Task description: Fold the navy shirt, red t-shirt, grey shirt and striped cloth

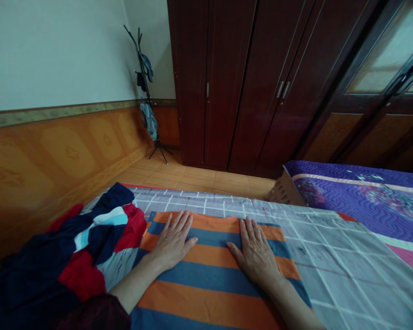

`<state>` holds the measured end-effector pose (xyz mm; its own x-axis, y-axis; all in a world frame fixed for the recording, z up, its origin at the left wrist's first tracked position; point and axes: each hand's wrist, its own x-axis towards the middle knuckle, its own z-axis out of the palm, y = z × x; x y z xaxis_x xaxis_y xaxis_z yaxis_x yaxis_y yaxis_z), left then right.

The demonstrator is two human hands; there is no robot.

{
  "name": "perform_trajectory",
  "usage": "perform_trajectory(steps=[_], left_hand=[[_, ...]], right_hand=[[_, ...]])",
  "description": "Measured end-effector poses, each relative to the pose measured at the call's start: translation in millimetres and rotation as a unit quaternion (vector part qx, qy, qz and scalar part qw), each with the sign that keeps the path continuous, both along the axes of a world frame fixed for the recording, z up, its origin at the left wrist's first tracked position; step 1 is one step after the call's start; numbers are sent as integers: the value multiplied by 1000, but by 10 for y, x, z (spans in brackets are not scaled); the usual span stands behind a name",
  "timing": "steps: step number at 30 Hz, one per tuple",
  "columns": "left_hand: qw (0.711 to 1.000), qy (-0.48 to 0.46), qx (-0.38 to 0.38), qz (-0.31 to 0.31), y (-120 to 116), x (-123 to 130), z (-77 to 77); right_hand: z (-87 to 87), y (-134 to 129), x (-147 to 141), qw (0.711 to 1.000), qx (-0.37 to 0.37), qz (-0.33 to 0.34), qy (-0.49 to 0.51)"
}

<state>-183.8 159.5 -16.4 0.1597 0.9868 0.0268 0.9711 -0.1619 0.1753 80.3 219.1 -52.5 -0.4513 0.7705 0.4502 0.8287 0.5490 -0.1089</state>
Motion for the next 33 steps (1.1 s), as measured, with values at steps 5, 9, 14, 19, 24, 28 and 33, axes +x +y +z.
perform_trajectory(steps=[5,9,14,19,24,28,33], left_hand=[[989,-40,-26,-141,-137,299,93],[991,-24,-62,-112,-97,222,75],[998,12,-33,-44,35,-14,21],[995,-33,-82,-36,-171,427,344],[980,-132,-75,-132,-316,1286,643],[983,-158,-31,-82,-109,1585,401],[987,-152,15,-43,27,1454,79]], right_hand=[[30,-94,-99,989,-12,143,-22],[30,-43,-78,993,-28,106,-49],[35,37,-43,998,-37,32,-50],[35,41,-71,996,-27,27,-80],[-171,101,8,995,28,58,-81],[-316,146,54,995,54,59,-64],[-265,132,33,992,75,79,-72]])
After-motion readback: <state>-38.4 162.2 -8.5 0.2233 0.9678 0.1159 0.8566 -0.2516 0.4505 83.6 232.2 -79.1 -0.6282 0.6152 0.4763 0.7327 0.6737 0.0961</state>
